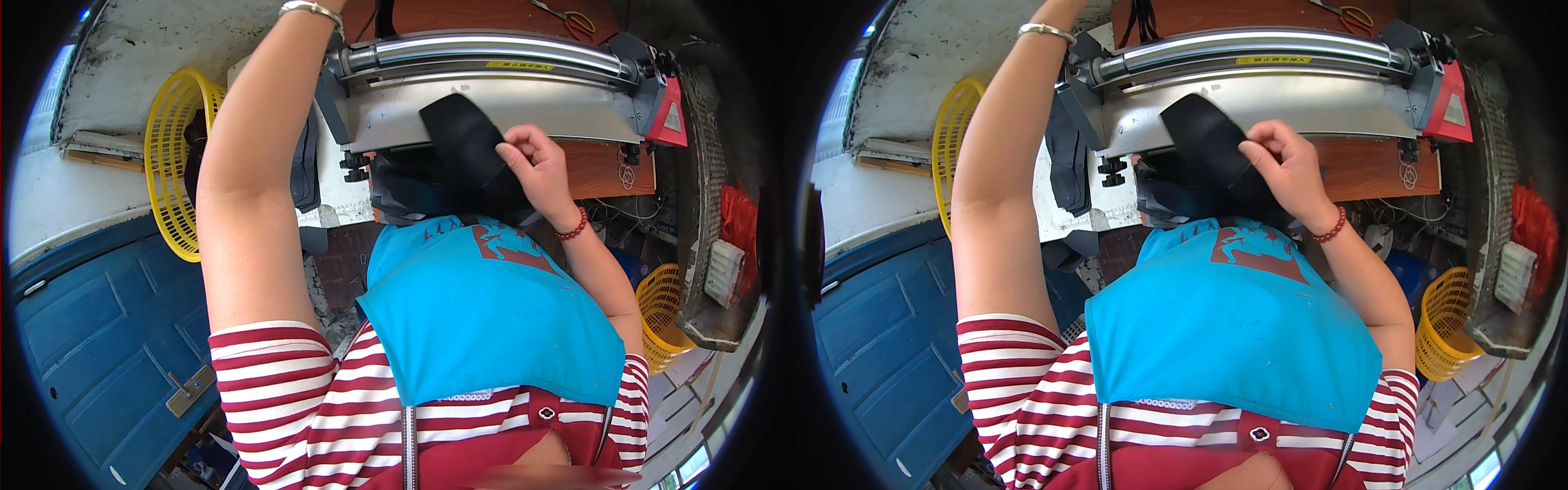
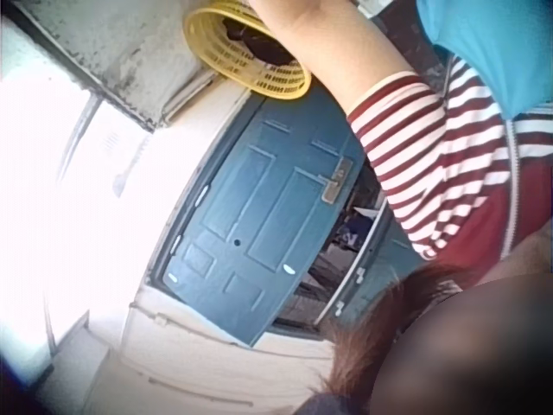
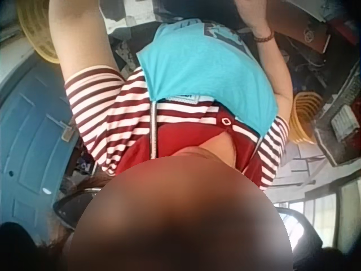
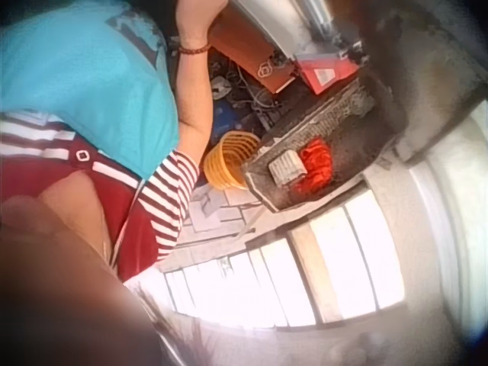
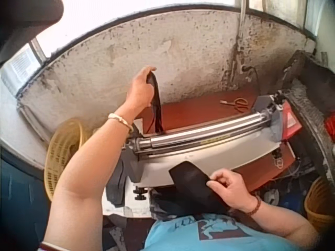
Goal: Applying adhesive or coating to black shoe components using a roller machine.
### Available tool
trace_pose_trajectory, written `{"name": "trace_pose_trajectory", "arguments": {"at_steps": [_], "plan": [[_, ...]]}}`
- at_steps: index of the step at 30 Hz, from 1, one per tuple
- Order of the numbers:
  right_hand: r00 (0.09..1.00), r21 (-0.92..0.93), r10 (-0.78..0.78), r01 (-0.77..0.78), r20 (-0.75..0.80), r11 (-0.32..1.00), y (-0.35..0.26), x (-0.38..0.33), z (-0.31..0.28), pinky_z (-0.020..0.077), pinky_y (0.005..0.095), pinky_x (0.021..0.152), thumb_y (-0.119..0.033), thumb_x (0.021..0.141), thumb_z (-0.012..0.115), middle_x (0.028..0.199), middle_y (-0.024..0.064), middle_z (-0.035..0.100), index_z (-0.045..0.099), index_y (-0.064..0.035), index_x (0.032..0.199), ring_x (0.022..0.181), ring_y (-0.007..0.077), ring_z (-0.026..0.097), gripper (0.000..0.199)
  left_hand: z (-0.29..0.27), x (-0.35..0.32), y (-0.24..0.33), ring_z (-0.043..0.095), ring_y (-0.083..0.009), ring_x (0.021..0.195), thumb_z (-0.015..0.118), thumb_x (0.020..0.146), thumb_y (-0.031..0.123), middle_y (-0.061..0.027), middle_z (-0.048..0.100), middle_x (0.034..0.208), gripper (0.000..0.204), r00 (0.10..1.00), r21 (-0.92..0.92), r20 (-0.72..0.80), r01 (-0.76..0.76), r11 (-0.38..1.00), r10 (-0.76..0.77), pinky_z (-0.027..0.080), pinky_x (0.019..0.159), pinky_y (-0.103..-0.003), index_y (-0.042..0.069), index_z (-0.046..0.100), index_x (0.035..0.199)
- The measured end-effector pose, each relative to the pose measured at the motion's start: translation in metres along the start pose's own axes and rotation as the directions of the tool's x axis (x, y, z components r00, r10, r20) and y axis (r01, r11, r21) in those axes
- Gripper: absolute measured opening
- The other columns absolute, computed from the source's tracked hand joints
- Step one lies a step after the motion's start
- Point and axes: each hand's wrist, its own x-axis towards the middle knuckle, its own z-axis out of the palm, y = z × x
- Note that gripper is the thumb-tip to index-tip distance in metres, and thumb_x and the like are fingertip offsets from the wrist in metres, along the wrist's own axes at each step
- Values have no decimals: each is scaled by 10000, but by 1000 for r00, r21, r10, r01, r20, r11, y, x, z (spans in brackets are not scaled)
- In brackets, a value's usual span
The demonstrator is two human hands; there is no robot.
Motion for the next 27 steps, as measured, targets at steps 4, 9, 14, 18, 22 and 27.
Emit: {"name": "trace_pose_trajectory", "arguments": {"at_steps": [4,9,14,18,22,27], "plan": [[944,109,290,-275,-159,955,-2,16,-20,465,213,659,-100,979,677,815,-10,679,633,-17,1047,737,26,581,116,39,-32,-21,715,-293,897,622,885,84,-158,742,1015,298,913,216,169,-403,889,372,569,796,-402,80,726,1164],[958,-41,246,-254,-150,966,7,62,-11,482,227,678,-117,961,695,829,14,698,634,-19,1045,741,46,606,143,84,-61,-25,694,-354,797,627,857,269,-212,735,858,288,751,350,651,-168,922,-110,536,822,-423,51,795,941],[985,-475,-37,-49,-171,879,7,84,-17,466,231,630,-109,953,703,807,-11,653,646,-9,1051,713,42,580,151,92,-54,-29,695,-305,925,682,809,523,-208,742,997,548,647,268,716,91,959,-262,509,813,-396,-1,770,944],[976,-585,-75,-60,-204,809,-1,51,-28,540,353,700,-132,881,757,909,102,692,675,-47,1000,834,236,669,168,87,-51,-27,678,-290,857,670,890,148,-142,714,974,240,645,251,707,153,956,-289,541,746,-395,29,712,1094],[823,-761,-566,396,47,513,-4,12,-11,515,383,686,-55,798,781,864,69,646,675,-105,934,812,274,656,180,72,-38,-14,664,-262,869,720,881,99,-160,691,1083,407,728,41,507,515,856,-462,563,662,-381,-51,651,1253],[801,-514,-391,593,453,620,24,-18,36,516,363,724,-148,796,813,904,63,646,700,-75,978,819,249,648,226,37,-5,12,576,-207,638,700,841,152,-81,625,808,178,844,-141,410,434,890,-347,506,473,-347,10,679,947]]}}
